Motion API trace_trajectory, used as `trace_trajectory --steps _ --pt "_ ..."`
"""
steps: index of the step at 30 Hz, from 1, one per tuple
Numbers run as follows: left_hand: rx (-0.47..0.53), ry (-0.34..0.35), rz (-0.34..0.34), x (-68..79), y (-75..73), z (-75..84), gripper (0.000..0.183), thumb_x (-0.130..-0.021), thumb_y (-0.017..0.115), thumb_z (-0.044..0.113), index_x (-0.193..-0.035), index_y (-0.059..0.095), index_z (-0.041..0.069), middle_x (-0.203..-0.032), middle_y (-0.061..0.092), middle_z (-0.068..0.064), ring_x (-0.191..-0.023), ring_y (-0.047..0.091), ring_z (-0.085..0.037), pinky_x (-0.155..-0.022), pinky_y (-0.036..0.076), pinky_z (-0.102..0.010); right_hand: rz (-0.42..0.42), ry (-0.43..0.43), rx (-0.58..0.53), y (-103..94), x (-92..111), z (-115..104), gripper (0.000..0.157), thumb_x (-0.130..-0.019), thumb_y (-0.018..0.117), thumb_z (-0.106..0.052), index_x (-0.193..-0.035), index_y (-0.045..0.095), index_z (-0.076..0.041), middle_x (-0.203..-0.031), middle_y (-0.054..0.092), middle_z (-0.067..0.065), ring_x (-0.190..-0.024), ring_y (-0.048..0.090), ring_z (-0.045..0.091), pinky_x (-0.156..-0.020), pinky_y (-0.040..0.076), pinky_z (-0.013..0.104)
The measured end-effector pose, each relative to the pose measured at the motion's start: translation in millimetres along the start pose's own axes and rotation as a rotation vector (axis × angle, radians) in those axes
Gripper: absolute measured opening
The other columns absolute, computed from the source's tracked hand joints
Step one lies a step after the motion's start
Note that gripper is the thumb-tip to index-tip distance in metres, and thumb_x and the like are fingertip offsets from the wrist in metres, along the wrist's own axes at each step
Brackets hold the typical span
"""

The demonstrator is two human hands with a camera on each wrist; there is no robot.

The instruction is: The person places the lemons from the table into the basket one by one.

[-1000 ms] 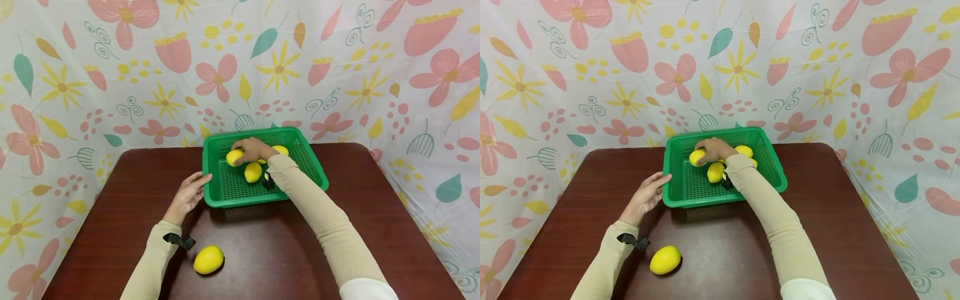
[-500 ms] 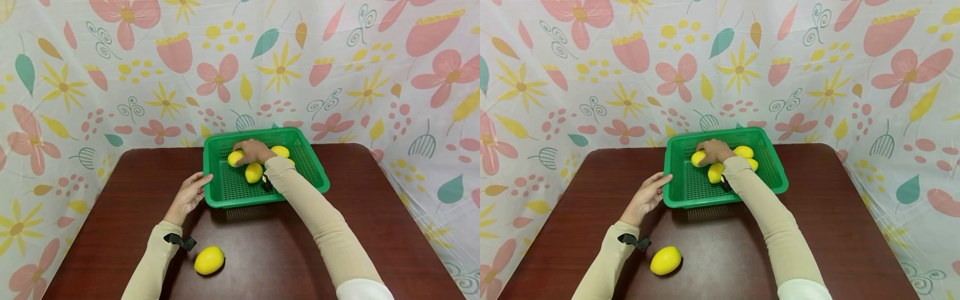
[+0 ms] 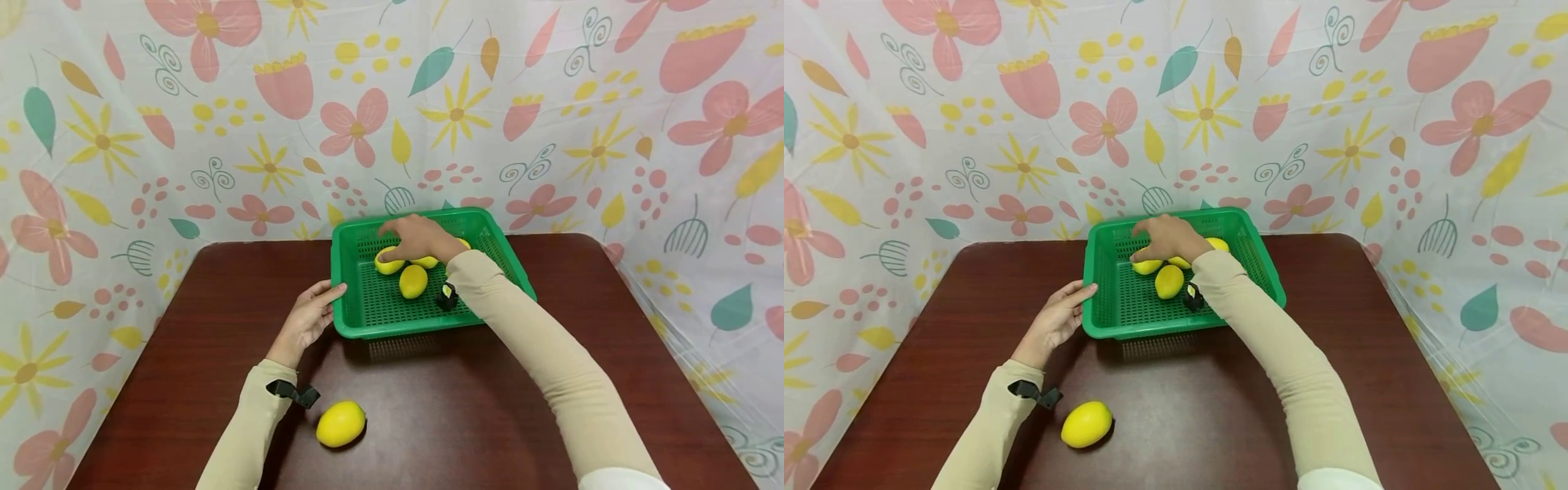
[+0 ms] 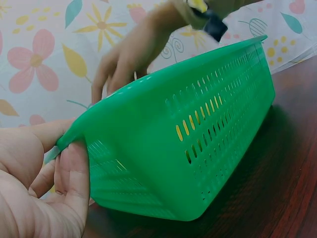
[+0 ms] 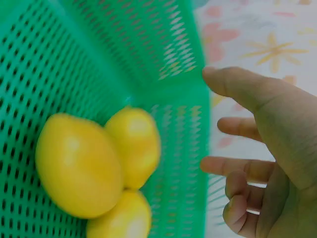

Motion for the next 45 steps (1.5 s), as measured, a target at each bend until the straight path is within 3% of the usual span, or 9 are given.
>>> trace_trajectory --steps 7,13,17,20,24,30,40,45 --pt "-0.034 -0.008 0.015 1.6 -2.0 3.1 0.029 -0.1 0.07 0.022 -0.125 0.057 0.012 -0.095 0.054 0.005 -0.068 0.043 -0.008 -0.061 0.041 -0.021 0.124 -0.027 -0.133 0.0 36.3 -27.4 0.053 -0.095 0.072 -0.045 -0.14 0.062 -0.019 -0.132 0.067 0.013 -0.117 0.064 0.033 -0.094 0.053 0.05" --pt "-0.025 -0.01 0.006 1.8 -3.6 1.7 0.03 -0.1 0.07 0.022 -0.125 0.057 0.011 -0.092 0.055 0.005 -0.067 0.044 -0.007 -0.062 0.043 -0.021 0.226 -0.04 -0.213 20.8 63.7 -56.4 0.048 -0.093 0.075 -0.042 -0.135 0.066 -0.02 -0.124 0.071 0.009 -0.103 0.071 0.025 -0.083 0.057 0.041" --pt "0.0 -0.008 -0.002 2.2 -2.4 0.8 0.027 -0.101 0.069 0.02 -0.124 0.058 0.011 -0.09 0.057 0.005 -0.066 0.048 -0.006 -0.062 0.047 -0.02 0.297 -0.094 -0.262 35.6 85.2 -74.6 0.046 -0.092 0.077 -0.039 -0.133 0.067 -0.019 -0.116 0.074 0.005 -0.08 0.071 0.013 -0.07 0.057 0.03" --pt "0.005 -0.007 -0.01 2.5 -0.8 0.7 0.026 -0.101 0.069 0.021 -0.124 0.059 0.012 -0.09 0.058 0.005 -0.065 0.049 -0.005 -0.063 0.049 -0.02 0.319 -0.141 -0.294 47.9 102.1 -88.3 0.047 -0.091 0.079 -0.039 -0.132 0.068 -0.019 -0.113 0.074 0.002 -0.076 0.069 0.01 -0.068 0.055 0.027" --pt "0.002 -0.006 -0.01 2.3 1.2 0.9 0.025 -0.101 0.069 0.022 -0.121 0.059 0.013 -0.089 0.055 0.005 -0.065 0.047 -0.006 -0.062 0.047 -0.02 0.312 -0.194 -0.314 66.7 122.8 -104.4 0.046 -0.091 0.078 -0.038 -0.131 0.069 -0.017 -0.115 0.074 0.0 -0.081 0.069 0.012 -0.07 0.054 0.026" --pt "-0.019 -0.008 -0.018 1.6 2.4 2.2 0.033 -0.101 0.069 0.023 -0.129 0.056 0.01 -0.092 0.056 0.005 -0.066 0.046 -0.007 -0.062 0.045 -0.02 0.308 -0.208 -0.312 91.4 145.7 -118.2 0.043 -0.09 0.079 -0.037 -0.127 0.071 -0.016 -0.105 0.074 -0.006 -0.076 0.065 0.006 -0.069 0.051 0.023" --pt "-0.041 -0.003 -0.005 1.7 2.9 2.5 0.027 -0.101 0.069 0.023 -0.123 0.057 0.014 -0.092 0.053 0.006 -0.066 0.042 -0.008 -0.059 0.037 -0.021 0.157 -0.2 -0.303 136.2 155.1 -124.9 0.05 -0.089 0.078 -0.046 -0.128 0.07 -0.015 -0.121 0.072 -0.003 -0.102 0.068 0.011 -0.084 0.055 0.03" --pt "-0.029 -0.005 -0.004 3.4 2.6 0.6 0.026 -0.101 0.069 0.023 -0.122 0.057 0.014 -0.091 0.053 0.007 -0.065 0.042 -0.008 -0.059 0.037 -0.021 0.09 -0.252 -0.278 152.0 155.4 -129.0 0.055 -0.088 0.078 -0.053 -0.129 0.069 -0.018 -0.116 0.069 -0.005 -0.092 0.064 0.008 -0.076 0.051 0.023"
Point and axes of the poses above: each hand's wrist, its own x-axis away from the middle knuckle, its own y-axis out of the palm, z = x × y, the point moved 1 cm from there along -x, towards the middle knuckle
